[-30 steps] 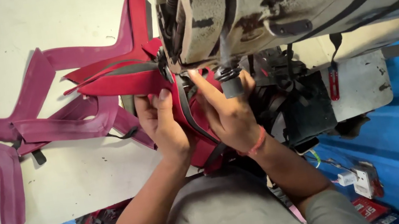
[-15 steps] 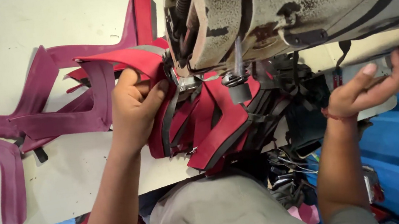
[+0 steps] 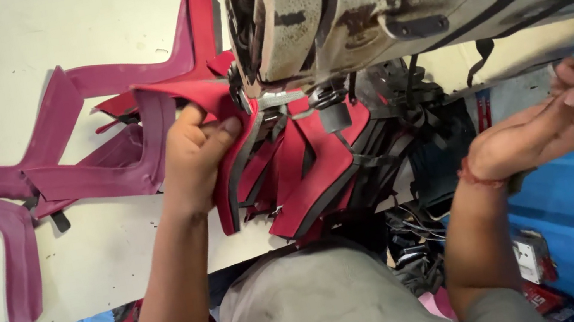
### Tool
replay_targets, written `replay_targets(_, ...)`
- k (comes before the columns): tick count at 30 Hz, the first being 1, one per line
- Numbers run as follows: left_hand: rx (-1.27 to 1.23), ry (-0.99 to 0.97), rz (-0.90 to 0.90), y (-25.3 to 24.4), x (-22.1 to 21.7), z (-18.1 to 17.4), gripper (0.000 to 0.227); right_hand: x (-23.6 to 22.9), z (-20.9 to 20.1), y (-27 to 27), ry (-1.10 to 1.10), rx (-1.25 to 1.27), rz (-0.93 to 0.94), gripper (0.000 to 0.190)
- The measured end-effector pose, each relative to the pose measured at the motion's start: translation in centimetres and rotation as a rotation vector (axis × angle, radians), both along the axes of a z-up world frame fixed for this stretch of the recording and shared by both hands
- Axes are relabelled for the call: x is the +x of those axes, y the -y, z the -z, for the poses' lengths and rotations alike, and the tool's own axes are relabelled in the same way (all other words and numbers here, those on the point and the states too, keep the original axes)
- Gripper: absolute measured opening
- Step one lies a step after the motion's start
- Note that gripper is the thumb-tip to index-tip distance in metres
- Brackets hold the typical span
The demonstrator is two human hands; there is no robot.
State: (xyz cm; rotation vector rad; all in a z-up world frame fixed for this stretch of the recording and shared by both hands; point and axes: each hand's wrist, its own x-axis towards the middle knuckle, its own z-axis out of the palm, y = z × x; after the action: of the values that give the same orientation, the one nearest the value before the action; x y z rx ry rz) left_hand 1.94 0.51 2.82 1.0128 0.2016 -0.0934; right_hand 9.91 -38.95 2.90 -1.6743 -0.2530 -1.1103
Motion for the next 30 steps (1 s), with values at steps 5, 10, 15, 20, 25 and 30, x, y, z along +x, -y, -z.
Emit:
replay_targets(5, -0.207, 0.090, -0.032, 0.0, 0.9, 0.9, 0.038, -5.1, -2.8, -11.4, -0.030, -0.170, -0.214, 0.034)
replay_targets(10, 0.023, 0.087, -0.262, 2.8, 0.2, 1.7, 0.036, -6.5, -4.3, -18.5, -0.504, -0.390, -0.844, 0.045)
replay_targets(15, 0.388, -0.053, -0.470, 5.2, -1.9, 7.5, 0.024, -5.6, -4.9, -20.7, -0.501, -0.545, -0.808, 0.047)
replay_targets(20, 0.282, 0.122, -0.423, 5.2, -2.6, 2.8, 0.020, -5.7, -4.5, -20.8, -0.444, -0.562, -0.804, 0.047)
replay_targets(25, 0.487, 0.097, -0.424, 6.5, -6.2, 3.8, 0.049, -5.0, -4.9, -20.6, -0.468, -0.656, -0.802, 0.048)
replay_targets(30, 0.436, 0.059, -0.356, 7.4, -8.9, 4.9, 0.059, -5.1, -4.5, -20.8, -0.412, -0.593, -0.798, 0.045)
